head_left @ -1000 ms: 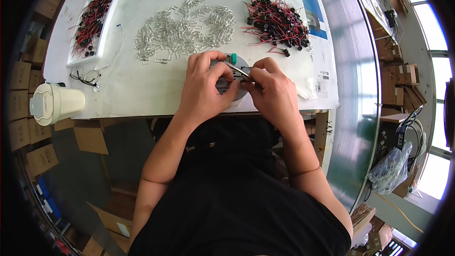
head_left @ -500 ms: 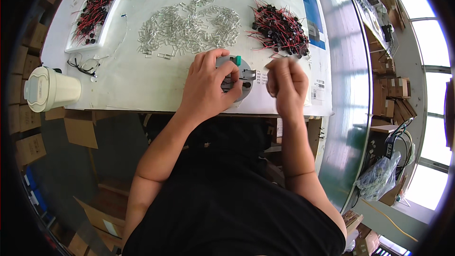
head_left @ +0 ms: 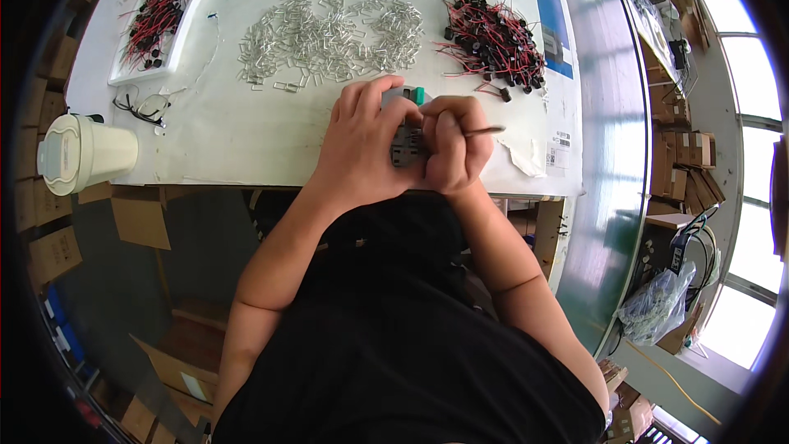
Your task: Inserting wires into a circular base and securing them with a tool as part of electronic assembly.
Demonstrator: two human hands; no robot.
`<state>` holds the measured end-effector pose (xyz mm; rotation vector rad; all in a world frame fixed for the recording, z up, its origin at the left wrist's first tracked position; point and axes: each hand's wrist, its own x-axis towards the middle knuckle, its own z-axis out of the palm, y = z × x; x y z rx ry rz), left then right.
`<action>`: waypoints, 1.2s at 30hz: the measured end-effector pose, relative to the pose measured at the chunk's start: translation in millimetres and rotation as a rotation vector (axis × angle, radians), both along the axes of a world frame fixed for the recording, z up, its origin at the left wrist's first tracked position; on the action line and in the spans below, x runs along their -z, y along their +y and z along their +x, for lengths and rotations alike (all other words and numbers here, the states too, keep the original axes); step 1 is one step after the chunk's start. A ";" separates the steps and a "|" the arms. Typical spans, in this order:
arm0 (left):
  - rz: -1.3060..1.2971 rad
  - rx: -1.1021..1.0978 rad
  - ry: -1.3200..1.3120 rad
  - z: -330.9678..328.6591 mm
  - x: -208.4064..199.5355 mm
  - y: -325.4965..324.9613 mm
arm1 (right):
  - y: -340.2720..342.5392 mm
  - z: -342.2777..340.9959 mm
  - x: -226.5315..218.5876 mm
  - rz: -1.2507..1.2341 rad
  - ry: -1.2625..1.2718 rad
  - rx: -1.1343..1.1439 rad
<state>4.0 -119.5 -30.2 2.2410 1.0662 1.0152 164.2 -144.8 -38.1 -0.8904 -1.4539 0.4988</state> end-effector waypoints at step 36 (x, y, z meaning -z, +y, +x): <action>-0.169 0.060 0.070 -18.0 -10.9 -4.0 | -25.1 38.7 -82.9 -0.660 -1.003 0.005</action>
